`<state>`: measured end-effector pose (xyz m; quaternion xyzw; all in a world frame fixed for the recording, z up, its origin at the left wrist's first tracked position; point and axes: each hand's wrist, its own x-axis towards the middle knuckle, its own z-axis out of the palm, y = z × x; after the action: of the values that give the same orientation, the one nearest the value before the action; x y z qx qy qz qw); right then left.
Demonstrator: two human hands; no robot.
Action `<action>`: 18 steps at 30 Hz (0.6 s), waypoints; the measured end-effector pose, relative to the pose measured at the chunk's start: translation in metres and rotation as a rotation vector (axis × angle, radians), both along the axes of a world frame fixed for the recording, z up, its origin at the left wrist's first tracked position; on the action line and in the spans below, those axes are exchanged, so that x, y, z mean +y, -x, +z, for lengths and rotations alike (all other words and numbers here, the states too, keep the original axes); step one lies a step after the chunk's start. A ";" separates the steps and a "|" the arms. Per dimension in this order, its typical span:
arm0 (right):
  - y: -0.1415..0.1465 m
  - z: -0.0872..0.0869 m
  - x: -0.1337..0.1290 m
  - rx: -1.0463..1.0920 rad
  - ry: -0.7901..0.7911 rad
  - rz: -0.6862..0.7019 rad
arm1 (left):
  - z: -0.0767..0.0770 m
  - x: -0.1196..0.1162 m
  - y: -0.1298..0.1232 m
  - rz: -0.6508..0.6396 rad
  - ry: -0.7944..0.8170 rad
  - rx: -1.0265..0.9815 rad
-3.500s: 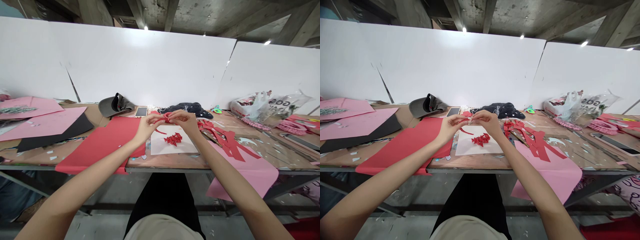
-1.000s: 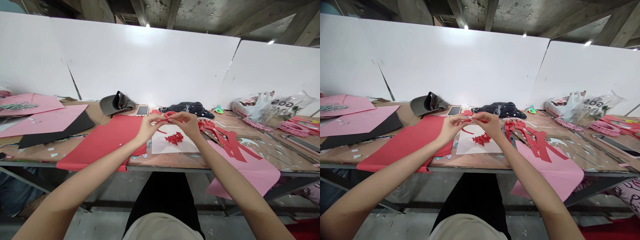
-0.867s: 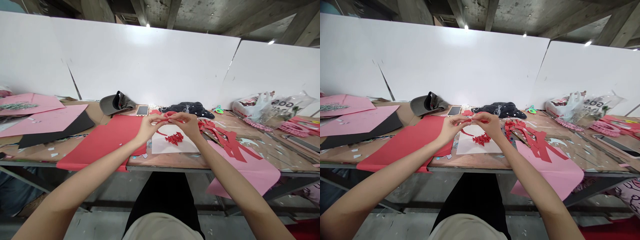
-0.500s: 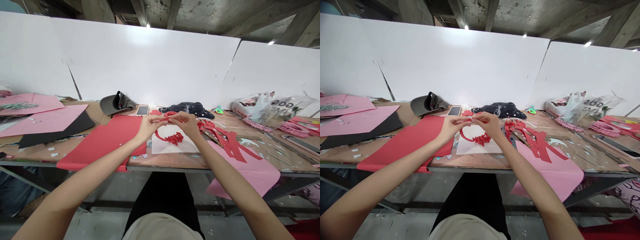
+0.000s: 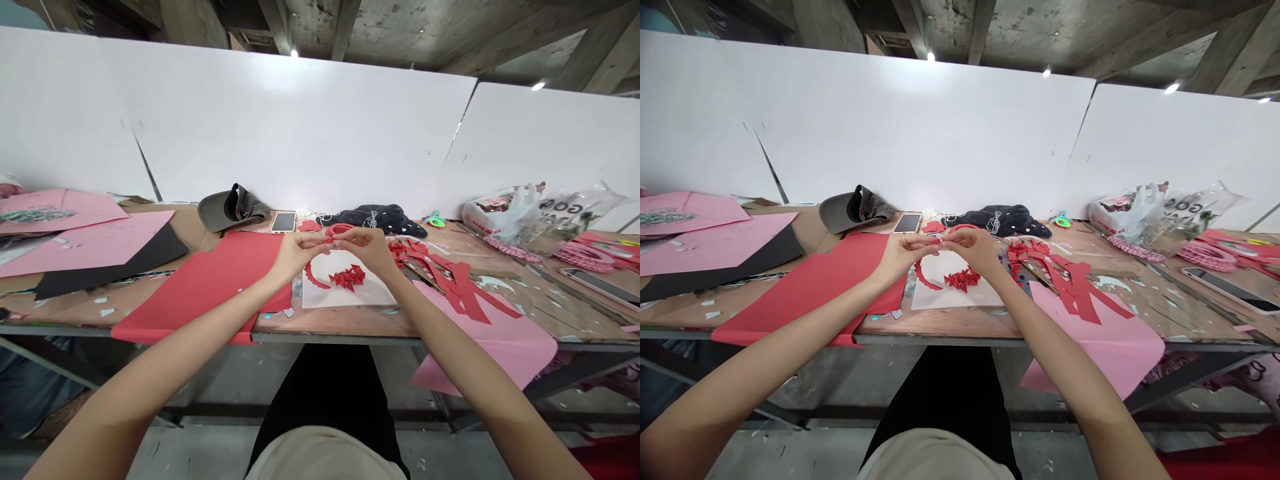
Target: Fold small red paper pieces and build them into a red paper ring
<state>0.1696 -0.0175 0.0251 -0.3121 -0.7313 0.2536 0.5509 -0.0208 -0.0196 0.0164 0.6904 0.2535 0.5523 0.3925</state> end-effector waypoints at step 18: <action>-0.041 -0.016 0.035 -0.742 0.331 -0.316 | -0.001 0.004 0.000 0.051 0.108 -0.033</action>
<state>0.2104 0.0175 0.0087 -0.5743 -0.7724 0.1504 0.2256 -0.0210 -0.0153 0.0159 0.6523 0.2941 0.5589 0.4190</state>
